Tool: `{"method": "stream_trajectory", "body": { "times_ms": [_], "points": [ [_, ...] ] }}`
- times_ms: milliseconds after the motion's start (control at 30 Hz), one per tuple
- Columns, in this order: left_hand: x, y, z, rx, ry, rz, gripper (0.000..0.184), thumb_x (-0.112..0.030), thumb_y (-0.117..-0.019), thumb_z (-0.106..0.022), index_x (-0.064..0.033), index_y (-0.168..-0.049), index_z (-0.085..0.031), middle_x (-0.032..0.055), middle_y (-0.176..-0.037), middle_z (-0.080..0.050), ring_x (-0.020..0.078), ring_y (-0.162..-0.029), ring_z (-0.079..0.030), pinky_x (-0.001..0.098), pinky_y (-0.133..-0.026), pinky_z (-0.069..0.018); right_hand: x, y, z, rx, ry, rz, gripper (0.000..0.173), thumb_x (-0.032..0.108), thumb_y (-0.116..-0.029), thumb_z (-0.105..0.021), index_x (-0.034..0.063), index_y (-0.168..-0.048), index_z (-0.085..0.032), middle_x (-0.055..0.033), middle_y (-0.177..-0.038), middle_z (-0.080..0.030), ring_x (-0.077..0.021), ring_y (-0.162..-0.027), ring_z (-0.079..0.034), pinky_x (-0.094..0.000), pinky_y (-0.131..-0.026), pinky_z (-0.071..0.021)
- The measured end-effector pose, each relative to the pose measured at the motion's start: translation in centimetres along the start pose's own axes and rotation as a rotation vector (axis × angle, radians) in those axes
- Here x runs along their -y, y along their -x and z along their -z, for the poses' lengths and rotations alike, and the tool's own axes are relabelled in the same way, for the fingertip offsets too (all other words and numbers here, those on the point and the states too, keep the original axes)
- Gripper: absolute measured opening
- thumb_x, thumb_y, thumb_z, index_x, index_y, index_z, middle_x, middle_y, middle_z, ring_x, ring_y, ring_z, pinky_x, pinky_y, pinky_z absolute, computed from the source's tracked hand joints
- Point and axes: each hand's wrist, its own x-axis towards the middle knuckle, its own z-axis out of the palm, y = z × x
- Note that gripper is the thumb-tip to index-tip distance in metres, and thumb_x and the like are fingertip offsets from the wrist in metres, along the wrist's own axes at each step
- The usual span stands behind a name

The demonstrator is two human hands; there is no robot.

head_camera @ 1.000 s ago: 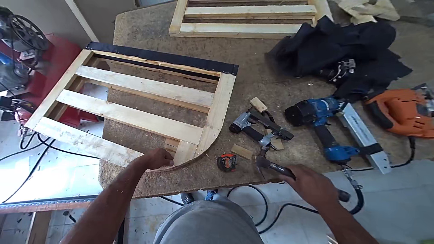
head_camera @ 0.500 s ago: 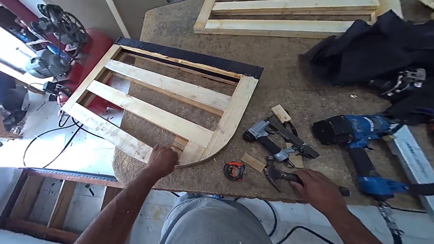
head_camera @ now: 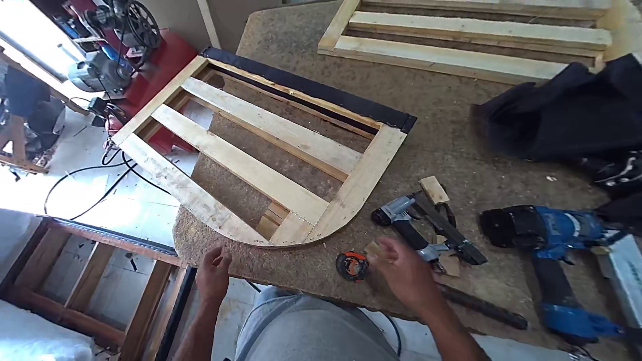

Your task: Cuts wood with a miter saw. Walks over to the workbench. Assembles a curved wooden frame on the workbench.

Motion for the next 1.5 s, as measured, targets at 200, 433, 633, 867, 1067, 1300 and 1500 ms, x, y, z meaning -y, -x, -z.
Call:
{"method": "stream_trajectory", "body": {
  "times_ms": [200, 433, 633, 867, 1067, 1300, 1500],
  "points": [
    [-0.6, -2.5, -0.2, 0.014, 0.504, 0.252, 0.049, -0.028, -0.1061, -0.058, -0.0024, -0.146, -0.047, 0.0213, -0.137, -0.059, 0.0327, -0.117, -0.065, 0.0498, -0.096, -0.0558, 3.7, -4.5, -4.6, -0.021, -0.624, -0.283, 0.056, 0.037, -0.1018, -0.065, 0.0013, -0.142, -0.052, -0.0220, -0.133, -0.062, -0.0348, -0.119, -0.065, -0.0538, -0.098, -0.0558],
    [-1.9, -7.7, 0.4, 0.037, 0.693, 0.393, 0.053, -0.040, -0.1087, -0.049, -0.0026, -0.146, -0.044, 0.0200, -0.135, -0.061, 0.0302, -0.114, -0.066, 0.0460, -0.094, -0.0562, 6.6, -7.1, -7.6, -0.098, -0.835, -0.562, 0.056, 0.046, -0.1036, -0.059, 0.0002, -0.136, -0.052, -0.0227, -0.124, -0.064, -0.0332, -0.108, -0.067, -0.0486, -0.090, -0.0571],
    [-2.7, -12.6, 2.8, 0.056, 0.695, 0.455, 0.059, -0.048, -0.1066, -0.050, -0.0022, -0.144, -0.046, 0.0191, -0.133, -0.061, 0.0290, -0.109, -0.068, 0.0467, -0.090, -0.0586, 7.6, -7.8, -9.8, -0.159, -0.865, -0.650, 0.055, 0.047, -0.1039, -0.057, -0.0003, -0.132, -0.056, -0.0198, -0.115, -0.069, -0.0298, -0.102, -0.070, -0.0455, -0.086, -0.0592],
    [-3.0, -19.8, 6.5, 0.093, 0.686, 0.416, 0.064, -0.057, -0.1057, -0.043, -0.0059, -0.144, -0.047, 0.0121, -0.128, -0.064, 0.0232, -0.108, -0.068, 0.0438, -0.091, -0.0584, 7.7, -8.5, -12.3, -0.321, -0.716, -0.637, 0.068, 0.061, -0.1002, -0.054, 0.0038, -0.137, -0.055, -0.0185, -0.122, -0.069, -0.0308, -0.111, -0.069, -0.0510, -0.092, -0.0587],
    [-3.7, -22.2, 6.9, 0.081, 0.557, 0.503, 0.056, -0.051, -0.1020, -0.057, -0.0079, -0.138, -0.051, 0.0124, -0.120, -0.066, 0.0244, -0.099, -0.069, 0.0462, -0.081, -0.0601, 10.2, -8.2, -12.8, -0.352, -0.637, -0.673, 0.067, 0.062, -0.1020, -0.048, 0.0064, -0.138, -0.056, -0.0172, -0.125, -0.068, -0.0296, -0.113, -0.068, -0.0528, -0.093, -0.0574],
    [-3.3, -19.8, 6.4, 0.111, 0.510, 0.532, 0.045, -0.047, -0.1037, -0.057, -0.0091, -0.129, -0.054, 0.0104, -0.096, -0.067, 0.0223, -0.076, -0.070, 0.0432, -0.067, -0.0624, 11.0, -7.8, -13.7, -0.397, -0.711, -0.697, 0.059, 0.055, -0.1014, -0.057, 0.0093, -0.140, -0.054, -0.0163, -0.123, -0.068, -0.0300, -0.109, -0.069, -0.0514, -0.088, -0.0593],
    [-3.8, -16.2, 6.0, 0.250, 0.512, 0.605, 0.044, -0.044, -0.1071, -0.051, -0.0033, -0.124, -0.053, 0.0129, -0.090, -0.067, 0.0261, -0.074, -0.072, 0.0457, -0.068, -0.0646, 10.2, -7.9, -13.2, -0.342, -0.780, -0.683, 0.059, 0.055, -0.1000, -0.059, 0.0085, -0.136, -0.057, -0.0154, -0.119, -0.071, -0.0288, -0.106, -0.071, -0.0490, -0.086, -0.0607]
  ]
}}
